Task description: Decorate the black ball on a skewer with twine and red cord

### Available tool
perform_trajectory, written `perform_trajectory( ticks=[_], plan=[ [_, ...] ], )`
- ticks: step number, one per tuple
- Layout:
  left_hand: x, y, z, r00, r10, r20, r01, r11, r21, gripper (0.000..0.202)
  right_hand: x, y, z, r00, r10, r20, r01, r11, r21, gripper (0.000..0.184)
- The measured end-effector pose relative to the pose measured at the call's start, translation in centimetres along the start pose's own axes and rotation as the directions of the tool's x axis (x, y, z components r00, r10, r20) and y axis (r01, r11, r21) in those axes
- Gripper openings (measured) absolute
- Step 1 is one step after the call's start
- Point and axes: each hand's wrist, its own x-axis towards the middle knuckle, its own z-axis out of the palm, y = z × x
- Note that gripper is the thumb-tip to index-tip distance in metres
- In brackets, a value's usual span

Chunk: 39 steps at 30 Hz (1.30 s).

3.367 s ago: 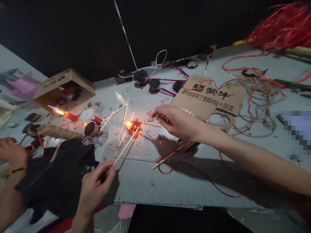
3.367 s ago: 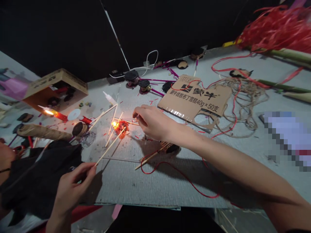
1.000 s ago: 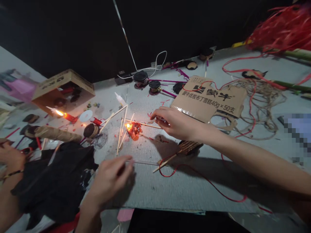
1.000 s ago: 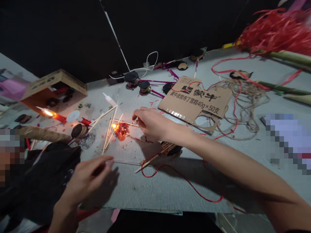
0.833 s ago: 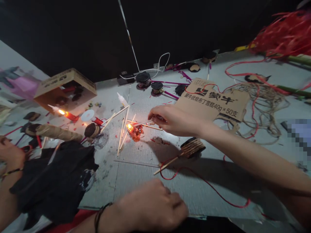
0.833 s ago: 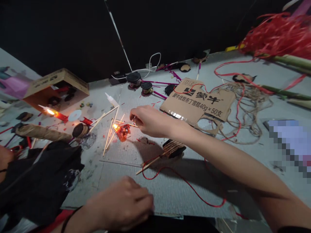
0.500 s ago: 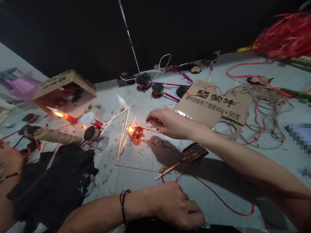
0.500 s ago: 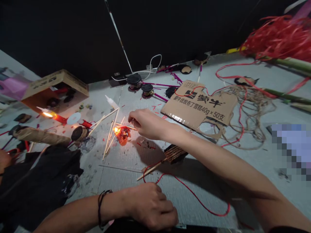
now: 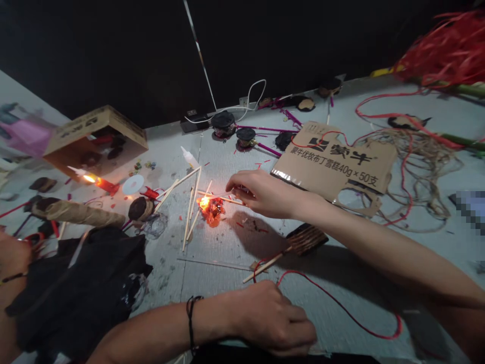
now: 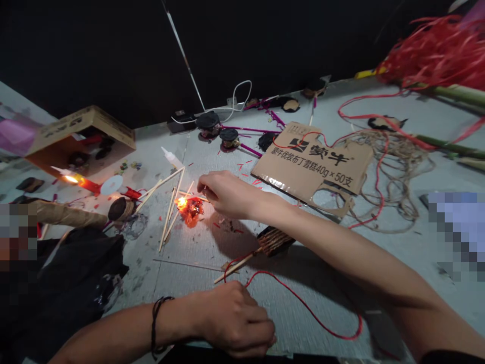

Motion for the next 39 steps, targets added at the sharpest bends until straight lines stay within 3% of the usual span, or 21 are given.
perform_trajectory(
  ticks=[2, 4, 6, 8, 12, 22, 28, 39],
  plan=[
    [-0.3, 0.2, -1.4, 0.998, -0.018, -0.063, 0.026, 0.99, 0.14, 0.021, -0.1, -0.1, 0.0, 1.0, 0.002, -0.002, -0.002, 1.0, 0.004, 0.027],
    [-1.1, 0.2, -2.9, 0.974, -0.145, -0.174, 0.182, 0.958, 0.22, 0.013, -0.1, -0.1, 0.0, 1.0, 0.002, -0.005, -0.002, 1.0, 0.011, 0.027],
    [-2.1, -0.2, -4.0, 0.881, -0.333, -0.336, 0.4, 0.904, 0.154, 0.022, -0.1, -0.1, 0.0, 1.0, -0.007, -0.005, 0.007, 1.0, 0.015, 0.026],
    [-3.1, -0.9, -4.3, 0.796, -0.441, -0.416, 0.523, 0.846, 0.103, 0.028, -0.1, 0.0, 0.1, 1.0, -0.019, -0.004, 0.019, 1.0, 0.013, 0.026],
    [-3.7, -1.7, -3.4, 0.73, -0.582, -0.359, 0.636, 0.77, 0.045, 0.034, 0.0, 0.3, 0.4, 0.999, -0.03, -0.012, 0.03, 1.0, 0.001, 0.025],
    [-3.6, -2.1, -2.5, 0.745, -0.6, -0.292, 0.644, 0.761, 0.08, 0.028, -0.6, 0.4, 0.8, 0.998, -0.013, -0.057, 0.012, 1.0, -0.008, 0.026],
    [-3.6, -2.5, -2.2, 0.787, -0.549, -0.283, 0.592, 0.8, 0.095, 0.022, -0.5, 0.4, 1.2, 0.998, -0.046, -0.053, 0.045, 0.999, -0.013, 0.026],
    [-3.6, -2.5, -2.3, 0.754, -0.559, -0.345, 0.577, 0.815, -0.059, 0.025, -0.3, 0.7, 1.9, 0.994, -0.08, -0.079, 0.08, 0.997, -0.01, 0.024]
  ],
)
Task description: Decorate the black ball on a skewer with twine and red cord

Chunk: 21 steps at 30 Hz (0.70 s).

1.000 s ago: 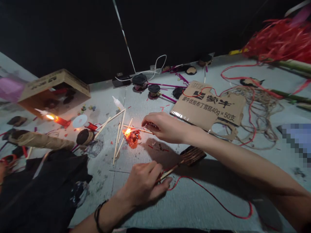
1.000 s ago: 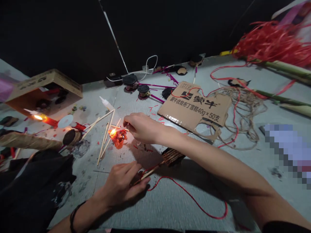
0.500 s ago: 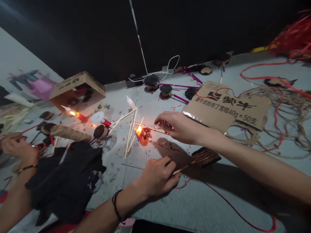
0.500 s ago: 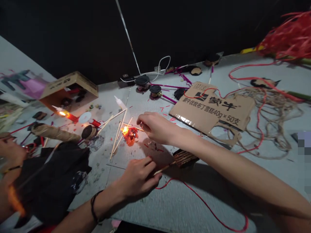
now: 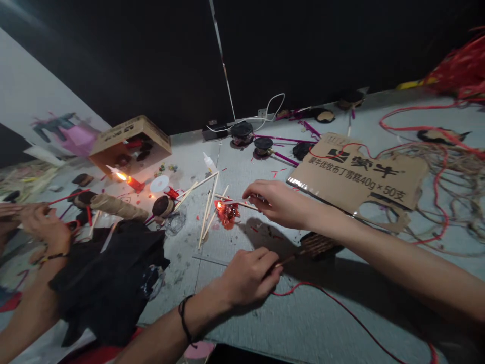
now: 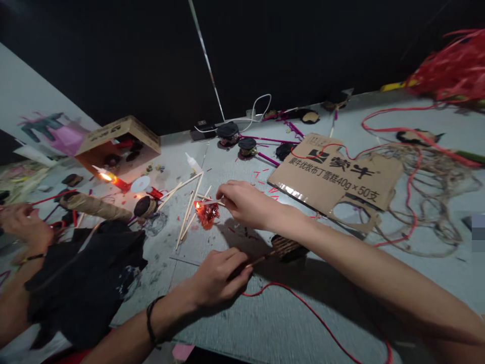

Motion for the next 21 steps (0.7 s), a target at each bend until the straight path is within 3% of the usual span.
perform_trajectory(
  ticks=[8, 21],
  plan=[
    [-0.05, 0.13, -0.58, 0.998, 0.051, -0.035, -0.052, 0.998, -0.018, 0.026, 0.15, 0.01, 0.02, 0.999, 0.029, 0.018, -0.029, 1.0, -0.009, 0.026],
    [-0.21, -0.33, -0.34, 0.987, -0.101, -0.122, 0.062, 0.954, -0.292, 0.014, -0.08, 0.01, -0.01, 1.0, 0.0, -0.015, 0.001, 0.999, 0.035, 0.026]
  ],
)
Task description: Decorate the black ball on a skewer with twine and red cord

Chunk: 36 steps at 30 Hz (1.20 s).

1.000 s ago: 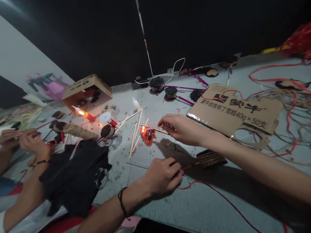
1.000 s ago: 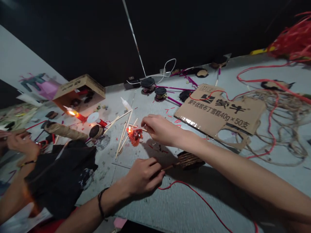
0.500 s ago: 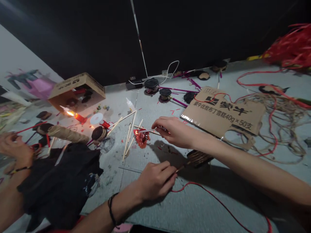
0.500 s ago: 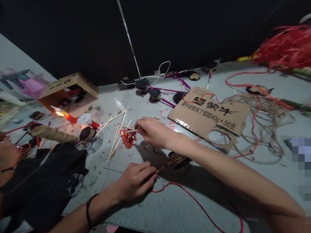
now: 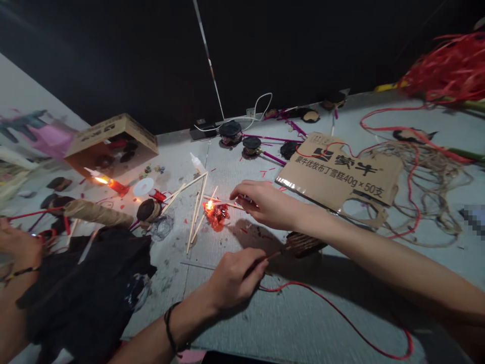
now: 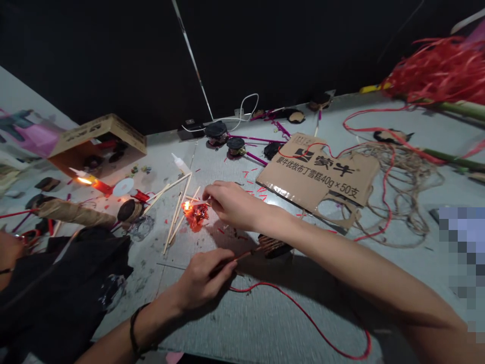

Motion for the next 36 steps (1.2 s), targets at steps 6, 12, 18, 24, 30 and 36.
perform_trajectory(
  ticks=[6, 12, 18, 24, 30, 36],
  plan=[
    [0.3, 0.5, -0.1, 0.98, -0.199, 0.003, 0.197, 0.968, -0.156, 0.016, 0.0, 0.0, -0.7, 1.0, 0.014, -0.003, -0.014, 1.0, -0.017, 0.028],
    [-0.1, 0.7, 0.4, 0.889, -0.426, 0.168, 0.45, 0.748, -0.488, 0.029, -3.6, 0.1, -3.7, 0.987, 0.101, -0.122, -0.094, 0.994, 0.061, 0.024],
    [-0.2, 1.1, 0.6, 0.84, -0.512, 0.182, 0.519, 0.655, -0.55, 0.029, -10.4, 0.6, -5.4, 0.907, 0.362, -0.215, -0.282, 0.902, 0.328, 0.033],
    [0.3, 1.8, 0.5, 0.866, -0.497, 0.059, 0.473, 0.774, -0.421, 0.012, -14.8, 1.0, -4.6, 0.782, 0.535, -0.319, -0.318, 0.783, 0.534, 0.031],
    [0.4, 1.0, 0.6, 0.9, -0.433, -0.042, 0.376, 0.823, -0.425, 0.011, -16.9, 1.9, -2.7, 0.745, 0.529, -0.406, -0.296, 0.809, 0.508, 0.021],
    [0.4, 0.4, 0.3, 0.892, -0.438, -0.114, 0.36, 0.839, -0.408, 0.01, -18.0, 0.8, -3.0, 0.791, 0.341, -0.507, -0.21, 0.931, 0.299, 0.007]
  ],
)
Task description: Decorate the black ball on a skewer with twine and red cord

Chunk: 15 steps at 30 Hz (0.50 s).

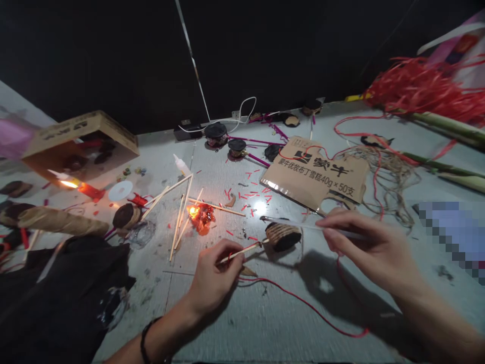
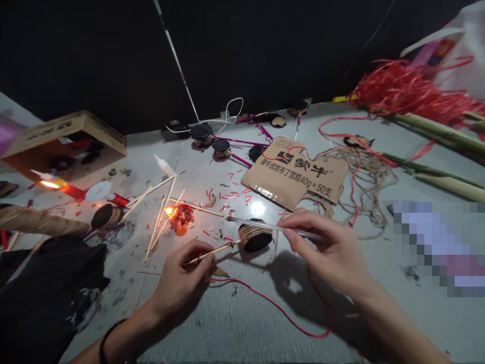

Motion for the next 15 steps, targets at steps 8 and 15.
perform_trajectory(
  ticks=[8, 15],
  plan=[
    [0.61, 0.37, -0.6, 0.996, -0.083, -0.028, 0.081, 0.995, -0.063, 0.012, -0.73, -0.9, -0.35, 0.947, -0.277, 0.165, 0.306, 0.933, -0.189, 0.027],
    [0.56, 0.42, -0.49, 0.998, -0.033, -0.051, 0.03, 0.998, -0.063, 0.012, -0.73, -0.92, 0.39, 0.94, -0.286, 0.187, 0.323, 0.921, -0.216, 0.025]
  ],
)
